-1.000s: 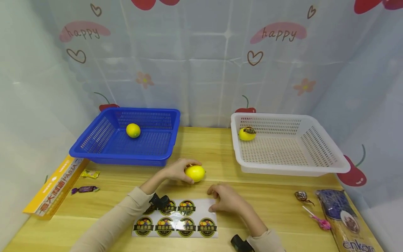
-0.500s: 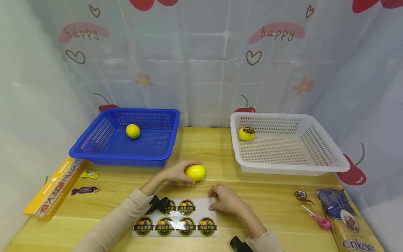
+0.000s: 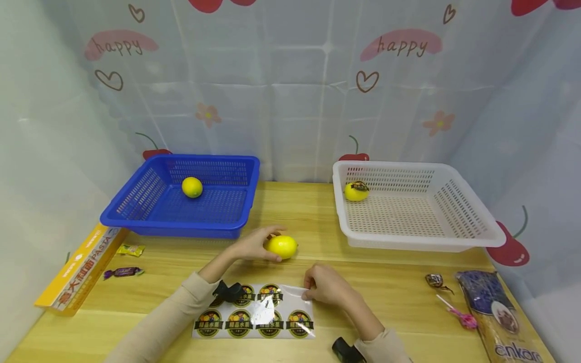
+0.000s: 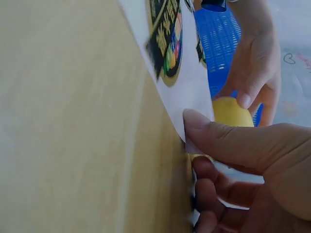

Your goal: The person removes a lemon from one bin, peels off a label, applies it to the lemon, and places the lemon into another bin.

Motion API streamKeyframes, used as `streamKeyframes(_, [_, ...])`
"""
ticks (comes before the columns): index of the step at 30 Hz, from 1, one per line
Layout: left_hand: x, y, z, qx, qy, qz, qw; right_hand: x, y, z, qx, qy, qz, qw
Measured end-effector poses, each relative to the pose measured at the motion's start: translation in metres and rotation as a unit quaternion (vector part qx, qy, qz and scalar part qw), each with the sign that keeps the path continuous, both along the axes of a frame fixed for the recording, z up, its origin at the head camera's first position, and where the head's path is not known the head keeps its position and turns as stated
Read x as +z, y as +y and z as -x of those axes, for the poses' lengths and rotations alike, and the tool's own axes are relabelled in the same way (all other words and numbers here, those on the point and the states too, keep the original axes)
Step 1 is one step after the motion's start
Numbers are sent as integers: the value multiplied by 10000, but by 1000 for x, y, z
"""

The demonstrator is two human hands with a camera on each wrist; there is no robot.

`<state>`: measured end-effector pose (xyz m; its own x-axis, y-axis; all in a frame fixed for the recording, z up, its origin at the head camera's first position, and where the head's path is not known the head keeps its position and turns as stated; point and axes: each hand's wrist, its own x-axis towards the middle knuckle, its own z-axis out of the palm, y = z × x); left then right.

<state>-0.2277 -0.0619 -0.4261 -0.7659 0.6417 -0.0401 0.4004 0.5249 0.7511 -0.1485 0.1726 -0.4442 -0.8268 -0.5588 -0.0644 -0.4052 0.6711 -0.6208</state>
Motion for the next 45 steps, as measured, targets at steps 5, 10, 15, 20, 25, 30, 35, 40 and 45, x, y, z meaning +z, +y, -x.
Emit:
streamKeyframes(5, [17,-3,-19,44,952,282,9951,-1,11,7,473,-385,1167,9913])
streamKeyframes(10, [38,-4,-34,-445,1014,-277,9935,18,21,19,428,-525,2533,9650])
streamKeyframes(15, [58,-2,-32,-958,-214,-875,9913,51,21,29,-126,-164,3467,9377])
streamKeyframes(20, [72,0,-30,-782,-792,-1213,9864,77,16,33,-849,411,3816,9195])
streamKeyframes(25, [79,-4,-28,-768,-857,-1499,9820,92,13,33,-1394,911,4104,8966])
streamKeyframes(30, [79,-10,-27,-975,-705,-1681,9784,95,7,28,-1473,2689,3159,8979])
streamKeyframes(35, [79,-10,-28,-1244,-624,-1762,9745,91,-6,15,-1038,3835,2126,8927])
streamKeyframes(40, [81,-7,-32,-1429,-578,-1743,9726,87,-15,7,-788,3839,1878,9006])
streamKeyframes(45, [79,-7,-34,-1432,-502,-1725,9732,85,-16,4,-778,3803,1905,9017])
